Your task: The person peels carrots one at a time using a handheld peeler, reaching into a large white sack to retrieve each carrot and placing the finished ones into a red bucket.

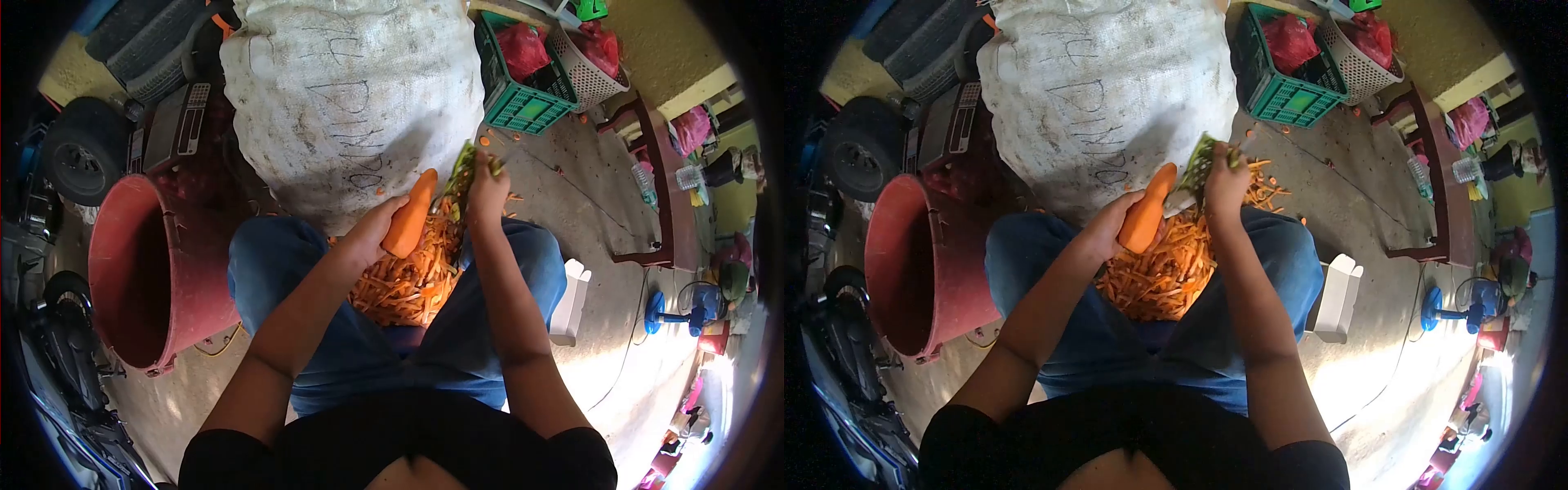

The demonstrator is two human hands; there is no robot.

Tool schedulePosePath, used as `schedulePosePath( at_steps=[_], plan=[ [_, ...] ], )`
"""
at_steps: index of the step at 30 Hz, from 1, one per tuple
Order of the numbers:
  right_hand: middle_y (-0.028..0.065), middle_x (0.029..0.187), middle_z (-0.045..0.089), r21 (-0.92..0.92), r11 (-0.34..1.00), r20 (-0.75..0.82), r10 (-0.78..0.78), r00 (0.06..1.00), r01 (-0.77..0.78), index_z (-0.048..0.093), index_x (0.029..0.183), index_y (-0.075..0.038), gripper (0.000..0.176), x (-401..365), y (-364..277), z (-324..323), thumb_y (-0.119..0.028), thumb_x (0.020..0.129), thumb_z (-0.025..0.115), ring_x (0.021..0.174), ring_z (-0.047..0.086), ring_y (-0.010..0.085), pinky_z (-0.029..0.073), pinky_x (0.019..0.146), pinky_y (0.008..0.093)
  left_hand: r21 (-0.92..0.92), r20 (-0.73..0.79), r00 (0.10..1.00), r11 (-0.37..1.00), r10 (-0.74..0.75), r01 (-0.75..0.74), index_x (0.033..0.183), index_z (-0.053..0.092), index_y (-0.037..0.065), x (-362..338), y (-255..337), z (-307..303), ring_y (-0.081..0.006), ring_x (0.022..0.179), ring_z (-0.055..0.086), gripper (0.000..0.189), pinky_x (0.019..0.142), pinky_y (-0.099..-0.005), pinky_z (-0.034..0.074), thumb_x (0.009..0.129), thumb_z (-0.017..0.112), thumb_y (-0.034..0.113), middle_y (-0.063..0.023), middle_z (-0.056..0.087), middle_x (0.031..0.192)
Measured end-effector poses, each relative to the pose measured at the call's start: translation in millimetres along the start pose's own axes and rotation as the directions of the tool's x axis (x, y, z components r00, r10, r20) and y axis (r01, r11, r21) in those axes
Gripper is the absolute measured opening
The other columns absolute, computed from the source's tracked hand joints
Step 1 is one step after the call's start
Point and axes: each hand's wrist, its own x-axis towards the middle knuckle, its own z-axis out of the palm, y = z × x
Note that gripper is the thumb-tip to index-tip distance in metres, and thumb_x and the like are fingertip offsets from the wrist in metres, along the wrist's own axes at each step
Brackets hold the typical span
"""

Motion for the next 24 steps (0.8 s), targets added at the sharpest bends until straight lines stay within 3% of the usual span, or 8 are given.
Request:
schedulePosePath(
  at_steps=[4, 6, 7, 9, 12, 19, 22, 24],
  plan=[
    [0.0094, 0.059, 0.052, -0.226, 0.946, 0.260, -0.170, 0.951, 0.231, 0.054, 0.081, 0.002, 0.020, -18.1, -37.7, -0.4, -0.017, 0.081, 0.049, 0.052, 0.047, 0.0143, 0.038, 0.051, 0.0270, 0.284, -0.025, 0.974, 0.936, 0.223, -0.207, 0.097, 0.044, 0.001, 2.3, 9.9, -0.4, -0.0169, 0.066, 0.054, 0.031, 0.059, -0.0288, 0.045, 0.084, 0.039, 0.029, -0.0097, 0.053, 0.077],
    [0.0164, 0.061, 0.054, -0.266, 0.916, 0.334, -0.205, 0.920, 0.301, 0.055, 0.081, 0.000, 0.016, -11.9, -31.1, -7.2, -0.015, 0.078, 0.050, 0.053, 0.053, 0.0220, 0.040, 0.052, 0.0302, 0.671, -0.030, 0.901, 0.677, 0.432, -0.302, 0.090, 0.048, 0.001, 3.0, 14.1, -3.0, -0.0200, 0.066, 0.055, 0.032, 0.057, -0.0312, 0.044, 0.078, 0.051, 0.030, -0.0108, 0.054, 0.077],
    [0.0182, 0.062, 0.054, -0.344, 0.864, 0.461, -0.186, 0.868, 0.368, 0.055, 0.081, -0.001, 0.015, -10.6, -27.6, -11.5, -0.015, 0.077, 0.051, 0.056, 0.054, 0.0262, 0.040, 0.052, 0.0328, 0.672, -0.027, 0.899, 0.674, 0.437, -0.307, 0.090, 0.048, 0.001, 2.7, 15.3, -5.0, -0.0200, 0.066, 0.055, 0.032, 0.057, -0.0312, 0.044, 0.078, 0.051, 0.030, -0.0108, 0.054, 0.077],
    [0.0208, 0.064, 0.053, -0.487, 0.719, 0.617, -0.119, 0.778, 0.496, 0.054, 0.079, -0.004, 0.015, -13.1, -26.1, -15.5, -0.018, 0.074, 0.054, 0.061, 0.053, 0.0350, 0.041, 0.054, 0.0396, 0.906, 0.095, 0.750, 0.256, 0.654, -0.337, 0.087, 0.048, 0.002, -0.2, 17.8, -6.2, -0.0226, 0.065, 0.056, 0.033, 0.057, -0.0328, 0.043, 0.072, 0.059, 0.029, -0.0119, 0.056, 0.073],
    [0.0203, 0.063, 0.053, -0.512, 0.685, 0.684, -0.040, 0.728, 0.519, 0.053, 0.078, -0.004, 0.018, -19.3, -23.5, -13.9, -0.021, 0.074, 0.054, 0.062, 0.053, 0.0362, 0.041, 0.055, 0.0411, 0.967, 0.048, 0.754, 0.159, 0.655, -0.199, 0.095, 0.048, 0.002, -8.7, 23.6, 3.4, -0.0216, 0.066, 0.056, 0.036, 0.059, -0.0294, 0.042, 0.070, 0.062, 0.024, -0.0117, 0.056, 0.077],
    [0.0219, 0.067, 0.053, -0.431, 0.781, 0.698, -0.029, 0.716, 0.452, 0.052, 0.078, -0.002, 0.021, -21.4, -9.2, -10.9, -0.023, 0.076, 0.052, 0.067, 0.052, 0.0366, 0.041, 0.058, 0.0401, 0.981, 0.187, 0.741, -0.092, 0.645, -0.168, 0.087, 0.051, 0.002, -18.0, 23.5, 12.2, -0.0258, 0.067, 0.057, 0.029, 0.059, -0.0300, 0.043, 0.066, 0.062, 0.018, -0.0150, 0.056, 0.072],
    [0.0218, 0.069, 0.053, -0.560, 0.717, 0.616, 0.024, 0.788, 0.415, 0.052, 0.076, -0.001, 0.021, -13.5, 2.3, -8.2, -0.022, 0.077, 0.051, 0.067, 0.053, 0.0347, 0.042, 0.058, 0.0373, 0.948, 0.272, 0.689, -0.063, 0.671, -0.313, 0.086, 0.052, 0.003, -29.3, 28.3, 18.5, -0.0229, 0.066, 0.058, 0.027, 0.059, -0.0299, 0.043, 0.064, 0.063, 0.015, -0.0120, 0.057, 0.072],
    [0.0205, 0.068, 0.054, -0.436, 0.835, 0.688, 0.069, 0.722, 0.335, 0.053, 0.076, 0.000, 0.021, -14.7, 8.2, -9.0, -0.021, 0.077, 0.051, 0.065, 0.054, 0.0323, 0.042, 0.059, 0.0355, 0.781, 0.493, 0.693, 0.085, 0.526, -0.619, 0.085, 0.053, 0.004, -50.5, 29.0, 35.0, -0.0207, 0.066, 0.057, 0.026, 0.061, -0.0302, 0.043, 0.062, 0.064, 0.011, -0.0082, 0.057, 0.073]
  ],
)
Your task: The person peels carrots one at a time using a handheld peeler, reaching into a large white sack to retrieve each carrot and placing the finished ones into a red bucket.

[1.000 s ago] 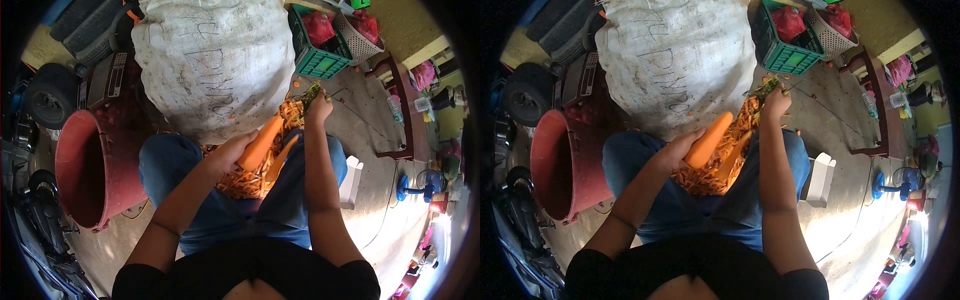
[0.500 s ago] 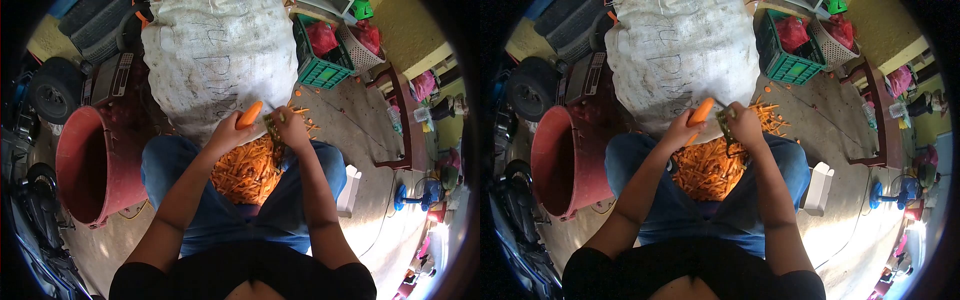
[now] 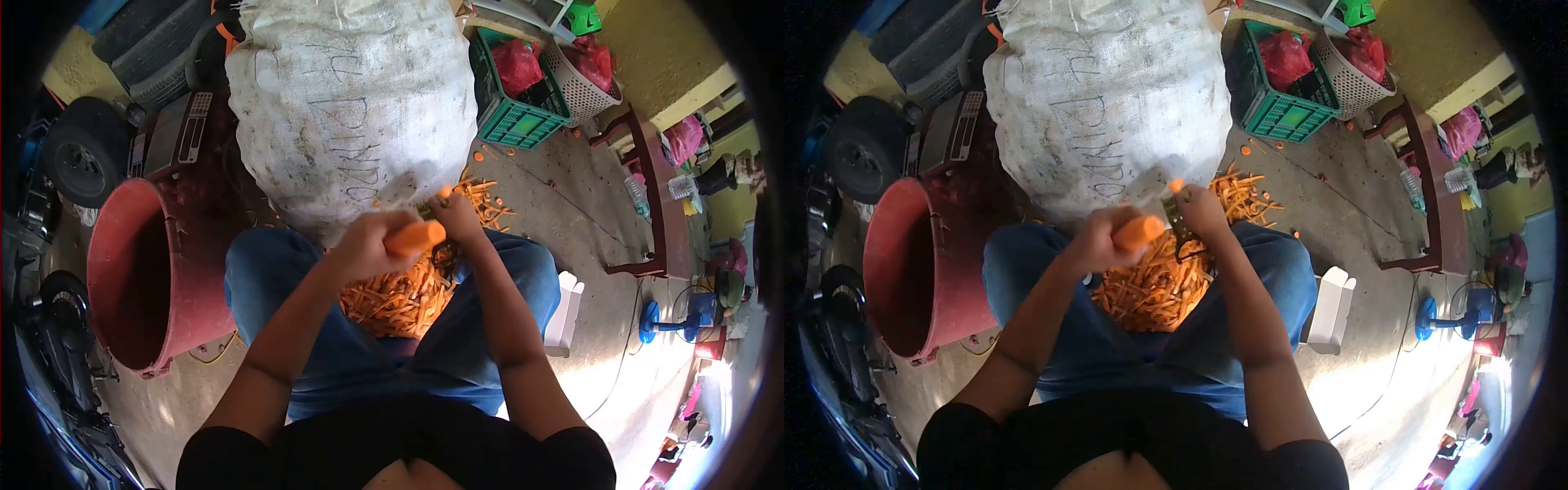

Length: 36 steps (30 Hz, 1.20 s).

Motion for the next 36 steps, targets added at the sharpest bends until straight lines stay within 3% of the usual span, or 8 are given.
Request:
schedulePosePath(
  at_steps=[3, 8, 11, 14, 16, 22, 28, 36],
  plan=[
    [0.0115, 0.071, 0.056, 0.266, 0.952, 0.188, -0.204, 0.961, 0.150, 0.054, 0.079, 0.000, 0.018, 3.9, 19.1, 19.4, -0.017, 0.076, 0.050, 0.066, 0.054, 0.0198, 0.042, 0.063, 0.0293, -0.091, -0.099, 0.977, 0.976, 0.190, -0.199, 0.091, 0.051, 0.005, -0.7, -13.3, 15.6, -0.0191, 0.084, 0.051, 0.028, 0.074, -0.0297, 0.039, 0.066, 0.063, 0.011, -0.0071, 0.054, 0.086],
    [0.0035, 0.087, 0.055, 0.733, 0.639, 0.065, -0.407, 0.911, 0.233, 0.052, 0.094, -0.005, 0.021, -8.0, 7.1, 50.4, -0.015, 0.076, 0.050, 0.079, 0.051, 0.0128, 0.041, 0.068, 0.0259, -0.096, -0.267, 0.942, 0.967, 0.205, -0.238, 0.098, 0.048, 0.005, 8.1, -26.4, 22.9, -0.0173, 0.096, 0.045, 0.034, 0.084, -0.0283, 0.036, 0.068, 0.062, 0.001, -0.0079, 0.047, 0.099],
    [0.0027, 0.094, 0.052, 0.728, 0.655, 0.259, 0.013, 0.966, -0.204, 0.050, 0.099, -0.004, 0.026, -2.8, 2.6, 43.1, -0.016, 0.077, 0.051, 0.084, 0.048, 0.0112, 0.038, 0.074, 0.0238, -0.077, -0.338, 0.937, 0.989, 0.092, -0.125, 0.099, 0.047, 0.004, 3.1, -30.9, 8.0, -0.0144, 0.093, 0.047, 0.033, 0.081, -0.0259, 0.039, 0.069, 0.061, 0.000, -0.0062, 0.048, 0.095],
    [0.0042, 0.094, 0.052, 0.764, 0.612, 0.169, 0.117, 0.979, -0.205, 0.050, 0.099, -0.001, 0.026, 1.7, -3.9, 27.5, -0.016, 0.077, 0.051, 0.084, 0.049, 0.0110, 0.037, 0.075, 0.0230, -0.413, -0.289, 0.931, 0.906, -0.223, 0.088, 0.101, 0.047, 0.002, -1.0, -30.2, -12.1, -0.0128, 0.089, 0.049, 0.033, 0.077, -0.0243, 0.042, 0.070, 0.060, 0.000, -0.0051, 0.049, 0.092],
    [0.0046, 0.092, 0.054, 0.777, 0.615, 0.119, 0.061, 0.991, -0.131, 0.051, 0.098, 0.001, 0.025, 1.1, -3.6, 19.9, -0.013, 0.077, 0.050, 0.081, 0.050, 0.0115, 0.039, 0.072, 0.0240, -0.375, -0.270, 0.934, 0.919, -0.235, 0.123, 0.101, 0.047, 0.001, -1.7, -35.8, -15.0, -0.0126, 0.085, 0.051, 0.033, 0.074, -0.0239, 0.043, 0.070, 0.060, 0.003, -0.0045, 0.052, 0.090],
    [0.0071, 0.076, 0.058, 0.446, 0.895, -0.012, -0.012, 1.000, 0.016, 0.053, 0.095, 0.001, 0.023, -5.1, -15.5, 16.1, -0.011, 0.076, 0.049, 0.067, 0.054, 0.0155, 0.042, 0.061, 0.0279, 0.124, -0.041, 0.903, 0.894, -0.428, 0.430, 0.096, 0.051, 0.000, -2.2, -39.8, 2.1, -0.0200, 0.077, 0.057, 0.040, 0.068, -0.0294, 0.043, 0.062, 0.066, 0.015, -0.0122, 0.058, 0.081],
    [0.0195, 0.063, 0.053, 0.031, 0.994, -0.103, -0.099, 0.990, 0.103, 0.052, 0.087, -0.001, 0.020, -11.2, -28.3, -3.5, -0.015, 0.072, 0.053, 0.059, 0.054, 0.0327, 0.041, 0.053, 0.0353, 0.107, -0.127, 0.913, 0.909, -0.389, 0.402, 0.093, 0.053, -0.002, 2.5, -38.9, -3.9, -0.0250, 0.071, 0.059, 0.037, 0.063, -0.0304, 0.044, 0.059, 0.061, 0.012, -0.0162, 0.059, 0.074],
    [0.0207, 0.063, 0.052, -0.079, 0.987, -0.092, -0.148, 0.985, 0.141, 0.050, 0.080, -0.002, 0.016, -14.7, -29.7, -3.0, -0.015, 0.071, 0.053, 0.062, 0.052, 0.0367, 0.040, 0.054, 0.0402, 0.184, -0.164, 0.916, 0.901, -0.365, 0.392, 0.093, 0.053, -0.003, 4.3, -42.3, 0.7, -0.0286, 0.070, 0.058, 0.038, 0.063, -0.0315, 0.045, 0.058, 0.061, 0.011, -0.0185, 0.058, 0.075]
  ],
)
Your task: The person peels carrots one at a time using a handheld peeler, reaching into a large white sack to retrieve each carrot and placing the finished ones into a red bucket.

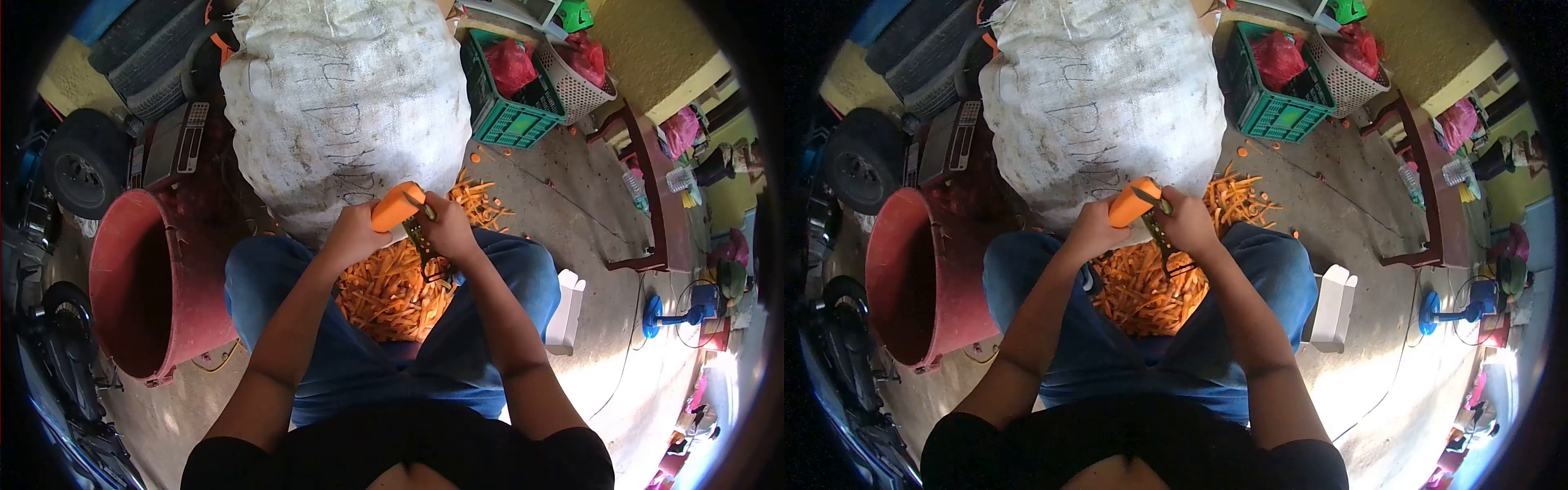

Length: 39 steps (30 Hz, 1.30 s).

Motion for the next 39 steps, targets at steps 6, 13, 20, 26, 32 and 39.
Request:
schedulePosePath(
  at_steps=[6, 13, 20, 26, 32, 39],
  plan=[
    [0.0211, 0.065, 0.053, -0.045, 0.999, -0.068, 0.000, 0.998, -0.003, 0.051, 0.079, -0.001, 0.015, 2.0, -1.5, 0.9, -0.014, 0.071, 0.052, 0.064, 0.052, 0.0372, 0.042, 0.056, 0.0404, -0.052, 0.044, 0.997, 0.996, 0.069, -0.067, 0.091, 0.053, -0.003, -4.1, -1.8, -3.5, -0.0195, 0.063, 0.058, 0.036, 0.059, -0.0285, 0.043, 0.058, 0.061, 0.010, -0.0128, 0.058, 0.068],
    [0.0205, 0.071, 0.056, -0.046, 0.974, 0.071, 0.227, 0.971, -0.224, 0.055, 0.081, 0.001, 0.024, 17.9, 50.1, 10.7, -0.022, 0.074, 0.051, 0.067, 0.055, 0.0327, 0.042, 0.062, 0.0375, -0.516, 0.470, 0.835, 0.856, 0.285, -0.002, 0.091, 0.052, 0.001, -27.8, 20.0, -0.9, -0.0080, 0.069, 0.050, 0.033, 0.063, -0.0235, 0.041, 0.061, 0.064, 0.008, -0.0012, 0.055, 0.073],
    [0.0181, 0.072, 0.056, 0.071, 0.996, 0.316, -0.065, 0.947, 0.045, 0.055, 0.082, 0.001, 0.027, 6.7, 70.8, 28.9, -0.025, 0.074, 0.053, 0.067, 0.054, 0.0306, 0.041, 0.062, 0.0345, -0.365, 0.351, 0.914, 0.929, 0.204, -0.067, 0.091, 0.054, 0.001, -18.0, 15.5, -10.1, -0.0105, 0.067, 0.051, 0.032, 0.063, -0.0262, 0.042, 0.062, 0.064, 0.010, -0.0027, 0.057, 0.075],
    [0.0191, 0.078, 0.056, -0.063, 0.984, 0.149, 0.173, 0.974, -0.165, 0.055, 0.083, 0.000, 0.032, 15.0, 76.1, 13.9, -0.030, 0.075, 0.050, 0.076, 0.053, 0.0337, 0.041, 0.067, 0.0388, 0.227, 0.050, 0.998, 0.973, -0.046, 0.034, 0.086, 0.055, 0.001, -22.2, -6.5, -43.7, -0.0243, 0.063, 0.057, 0.033, 0.057, -0.0318, 0.043, 0.059, 0.061, 0.018, -0.0154, 0.057, 0.068],
    [0.0205, 0.080, 0.056, -0.088, 0.966, 0.203, 0.256, 0.945, -0.243, 0.055, 0.087, -0.001, 0.031, 16.8, 66.0, 2.5, -0.030, 0.076, 0.049, 0.078, 0.053, 0.0343, 0.041, 0.070, 0.0390, 0.380, -0.661, 0.743, 0.805, -0.107, 0.454, 0.094, 0.052, 0.001, -73.1, -39.1, -198.3, -0.0264, 0.076, 0.055, 0.033, 0.068, -0.0331, 0.042, 0.070, 0.058, 0.023, -0.0143, 0.057, 0.080],
    [0.0210, 0.077, 0.055, -0.086, 0.980, 0.214, 0.192, 0.958, -0.177, 0.054, 0.084, -0.001, 0.030, 15.3, 58.2, 1.6, -0.029, 0.076, 0.049, 0.076, 0.052, 0.0353, 0.040, 0.068, 0.0398, 0.638, -0.754, 0.649, 0.350, 0.101, 0.686, 0.105, 0.047, 0.007, -140.0, -38.8, -249.4, -0.0288, 0.107, 0.037, 0.038, 0.080, -0.0407, 0.037, 0.075, 0.053, 0.028, -0.0138, 0.041, 0.114]
  ],
)
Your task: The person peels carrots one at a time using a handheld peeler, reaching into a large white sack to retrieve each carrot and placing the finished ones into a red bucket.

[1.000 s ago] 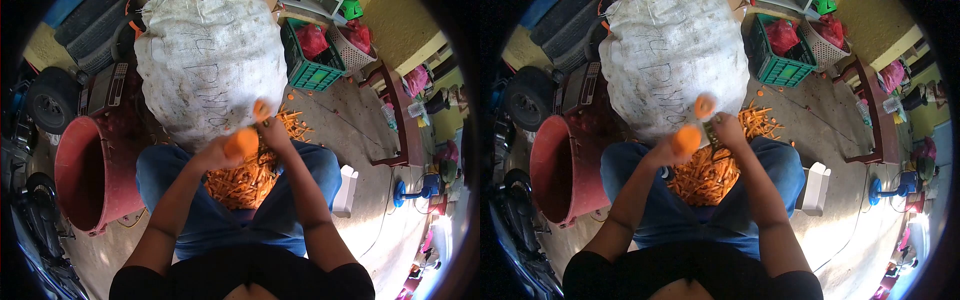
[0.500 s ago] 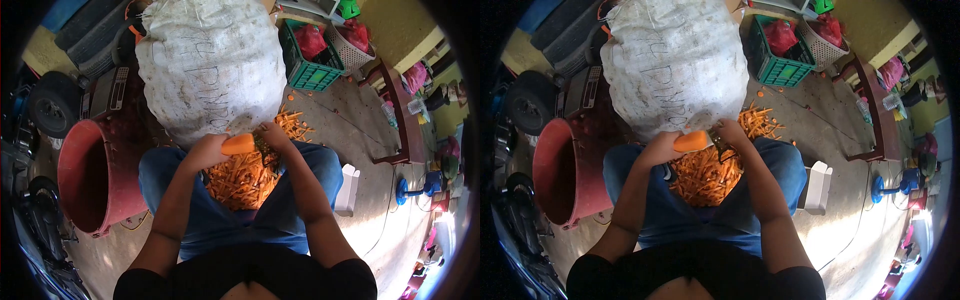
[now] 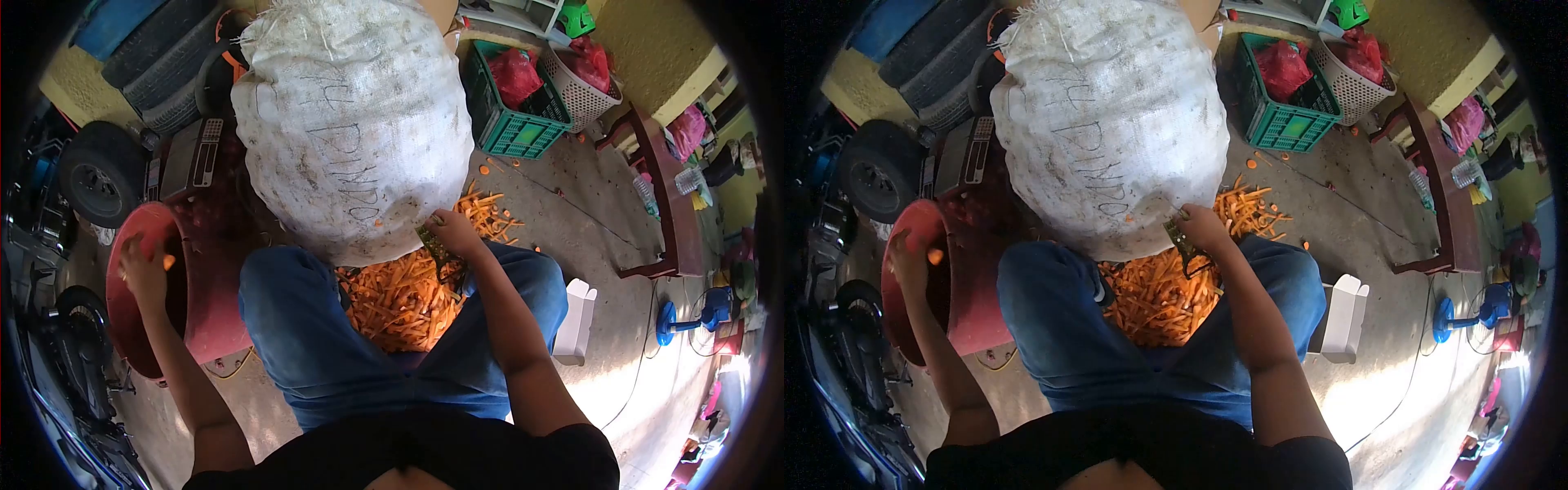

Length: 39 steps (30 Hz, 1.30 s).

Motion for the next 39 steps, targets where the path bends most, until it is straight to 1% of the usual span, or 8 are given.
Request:
schedulePosePath(
  at_steps=[5, 7, 11, 14, 16, 18, 20, 39],
  plan=[
    [0.0210, 0.072, 0.055, -0.001, 0.999, -0.006, -0.044, 0.999, 0.044, 0.053, 0.081, -0.001, 0.028, -0.9, -6.4, 1.7, -0.028, 0.076, 0.049, 0.073, 0.052, 0.0363, 0.040, 0.066, 0.0407, -0.600, -0.014, 0.968, 0.773, 0.250, -0.209, 0.103, 0.049, 0.006, 53.2, 87.0, 2.8, -0.0255, 0.103, 0.041, 0.031, 0.087, -0.0346, 0.031, 0.075, 0.054, 0.017, -0.0128, 0.045, 0.108],
    [0.0204, 0.070, 0.055, -0.056, 0.998, -0.011, -0.035, 0.999, 0.034, 0.053, 0.080, -0.001, 0.027, -4.3, -13.2, -3.0, -0.027, 0.076, 0.049, 0.070, 0.052, 0.0363, 0.040, 0.064, 0.0411, -0.665, -0.232, 0.865, 0.576, 0.445, -0.475, 0.100, 0.051, 0.006, 99.6, 120.0, 12.4, -0.0224, 0.101, 0.043, 0.028, 0.086, -0.0325, 0.032, 0.074, 0.055, 0.015, -0.0105, 0.047, 0.105],
    [0.0203, 0.071, 0.055, -0.106, 0.994, -0.031, -0.035, 0.999, 0.031, 0.053, 0.081, -0.003, 0.026, -4.2, -19.1, -14.0, -0.028, 0.076, 0.049, 0.071, 0.052, 0.0362, 0.040, 0.064, 0.0427, -0.782, -0.386, 0.859, 0.375, 0.336, -0.498, 0.098, 0.053, 0.008, 193.5, 198.4, 6.9, -0.0234, 0.098, 0.046, 0.024, 0.083, -0.0304, 0.035, 0.074, 0.054, 0.011, -0.0096, 0.049, 0.103],
    [0.0198, 0.071, 0.055, -0.084, 0.996, -0.056, -0.038, 0.998, 0.033, 0.052, 0.082, -0.004, 0.025, -0.9, -10.4, -9.2, -0.027, 0.075, 0.049, 0.071, 0.052, 0.0365, 0.040, 0.064, 0.0432, -0.624, -0.516, 0.766, 0.444, 0.383, -0.643, 0.098, 0.052, 0.007, 255.3, 245.6, 24.5, -0.0253, 0.098, 0.047, 0.022, 0.079, -0.0318, 0.037, 0.077, 0.049, 0.013, -0.0119, 0.050, 0.101],
    [0.0193, 0.070, 0.056, -0.109, 0.994, -0.020, -0.032, 0.999, 0.029, 0.051, 0.084, -0.005, 0.024, 3.0, -8.1, -6.2, -0.027, 0.074, 0.050, 0.071, 0.053, 0.0360, 0.041, 0.065, 0.0432, -0.652, -0.233, 0.831, 0.553, 0.505, -0.519, 0.102, 0.052, 0.007, 298.4, 260.5, 62.0, -0.0264, 0.091, 0.051, 0.025, 0.075, -0.0322, 0.040, 0.081, 0.041, 0.017, -0.0138, 0.054, 0.096],
    [0.0193, 0.071, 0.056, -0.137, 0.990, 0.001, -0.027, 1.000, 0.027, 0.052, 0.085, -0.005, 0.025, 3.6, -14.0, -7.7, -0.028, 0.075, 0.049, 0.071, 0.053, 0.0360, 0.041, 0.065, 0.0425, -0.126, 0.367, 0.592, 0.669, 0.718, -0.733, 0.104, 0.047, 0.000, 317.6, 279.7, 90.2, -0.0208, 0.095, 0.050, 0.026, 0.078, -0.0272, 0.038, 0.084, 0.036, 0.013, -0.0113, 0.052, 0.104],
    [0.0197, 0.073, 0.055, -0.145, 0.988, 0.026, -0.048, 0.999, 0.051, 0.051, 0.086, -0.006, 0.026, 7.4, -15.6, -10.8, -0.029, 0.076, 0.049, 0.072, 0.053, 0.0362, 0.041, 0.065, 0.0426, -0.205, 0.299, 0.721, 0.780, 0.626, -0.592, 0.106, 0.046, -0.002, 261.0, 300.1, 70.6, -0.0211, 0.091, 0.051, 0.033, 0.076, -0.0278, 0.039, 0.086, 0.030, 0.019, -0.0140, 0.053, 0.102],
    [0.0168, 0.072, 0.056, -0.189, 0.981, 0.101, -0.032, 0.994, 0.051, 0.050, 0.089, -0.005, 0.025, 11.6, -16.2, -8.3, -0.024, 0.073, 0.050, 0.073, 0.054, 0.0336, 0.041, 0.066, 0.0421, -0.351, 0.439, 0.622, 0.762, 0.648, -0.545, 0.098, 0.050, -0.002, 217.6, 365.7, 105.8, -0.0222, 0.084, 0.053, 0.031, 0.073, -0.0296, 0.039, 0.083, 0.034, 0.020, -0.0148, 0.055, 0.094]
  ],
)
